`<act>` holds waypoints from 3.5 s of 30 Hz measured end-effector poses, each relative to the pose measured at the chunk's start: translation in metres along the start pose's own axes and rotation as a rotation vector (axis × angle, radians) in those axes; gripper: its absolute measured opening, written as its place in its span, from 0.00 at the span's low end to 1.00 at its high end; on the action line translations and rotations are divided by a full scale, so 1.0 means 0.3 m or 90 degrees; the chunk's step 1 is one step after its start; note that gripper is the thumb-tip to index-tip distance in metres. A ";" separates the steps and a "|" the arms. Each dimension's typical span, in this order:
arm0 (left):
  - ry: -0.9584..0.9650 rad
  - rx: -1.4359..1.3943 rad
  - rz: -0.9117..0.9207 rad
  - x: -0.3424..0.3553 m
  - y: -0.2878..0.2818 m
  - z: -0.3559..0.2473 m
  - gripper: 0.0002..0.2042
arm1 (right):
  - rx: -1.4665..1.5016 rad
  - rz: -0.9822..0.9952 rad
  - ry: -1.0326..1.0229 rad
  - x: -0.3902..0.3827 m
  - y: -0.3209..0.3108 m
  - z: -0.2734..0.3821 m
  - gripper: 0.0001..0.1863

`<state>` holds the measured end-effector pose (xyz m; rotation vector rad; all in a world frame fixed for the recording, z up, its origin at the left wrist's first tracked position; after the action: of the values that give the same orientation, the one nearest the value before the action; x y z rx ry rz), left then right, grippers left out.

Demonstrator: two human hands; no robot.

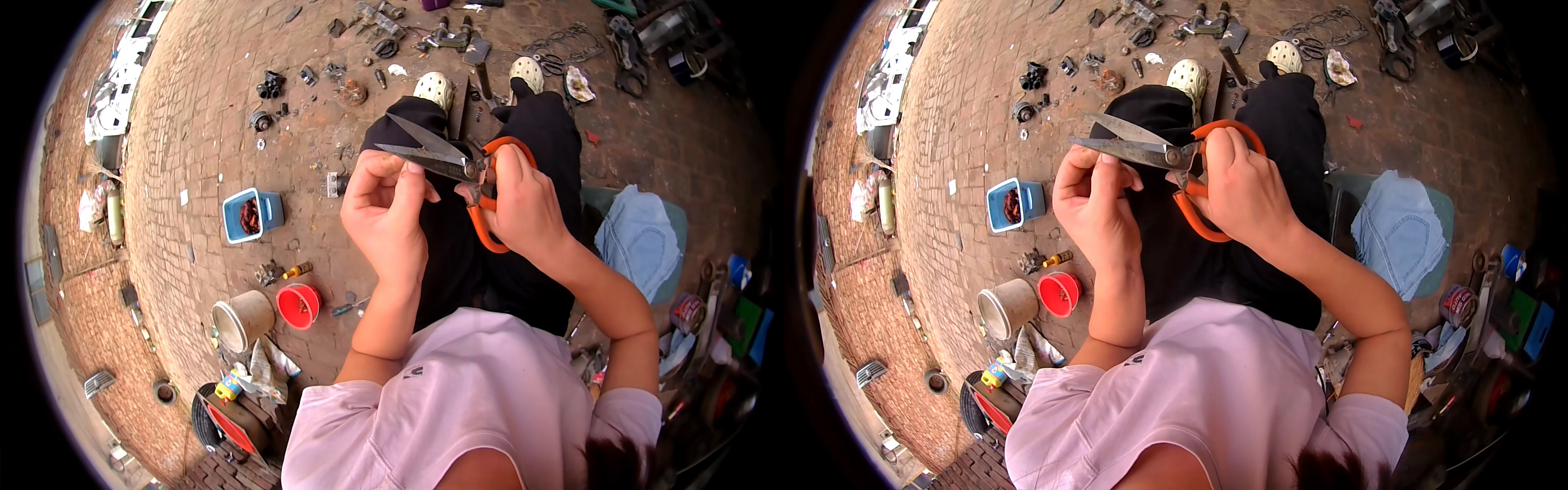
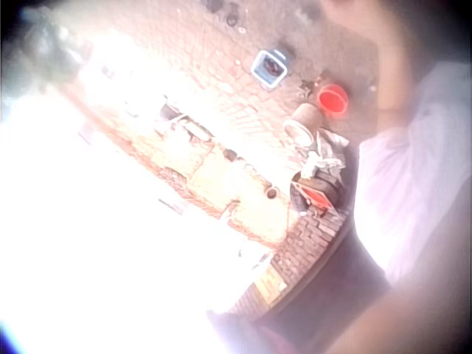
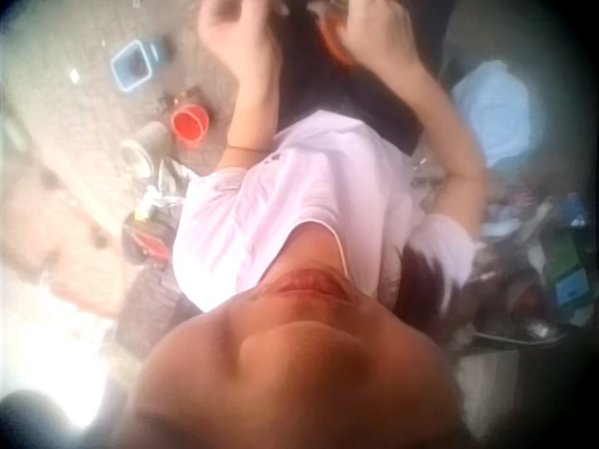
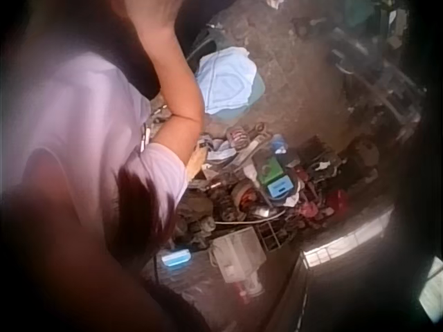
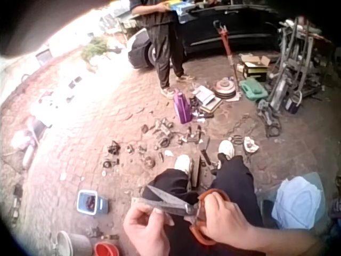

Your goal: The person sits on the ground and uses a hammer and chisel to shape a small metal piece. They then use pliers to bend and adjust the same piece.

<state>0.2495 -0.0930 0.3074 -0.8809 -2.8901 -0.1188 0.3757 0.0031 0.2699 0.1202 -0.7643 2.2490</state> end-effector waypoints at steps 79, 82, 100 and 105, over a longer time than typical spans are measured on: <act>-0.226 -0.128 0.299 0.075 0.019 0.000 0.02 | -0.149 -0.078 -0.175 0.040 -0.143 0.031 0.34; -0.183 -0.126 0.332 0.080 0.014 0.012 0.04 | -0.131 -0.067 -0.171 0.036 -0.137 0.020 0.35; -0.222 -0.123 0.215 0.088 0.046 0.014 0.03 | 0.210 0.012 0.176 0.033 -0.080 -0.055 0.27; -0.209 -0.156 0.243 0.080 0.052 0.010 0.03 | 0.187 -0.018 0.113 0.027 -0.120 0.003 0.29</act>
<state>0.2381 -0.0665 0.3084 -1.6174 -2.9652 -0.3244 0.3944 0.0273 0.2906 0.0691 -0.3338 2.2961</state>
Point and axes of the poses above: each hand's wrist, its own x-axis towards the middle knuckle, its own y-axis out of the palm, z = x × y, the point moved 5 cm from there along x, towards the middle knuckle, and after that the axes turned 15 degrees about x, right-handed, at the moved point
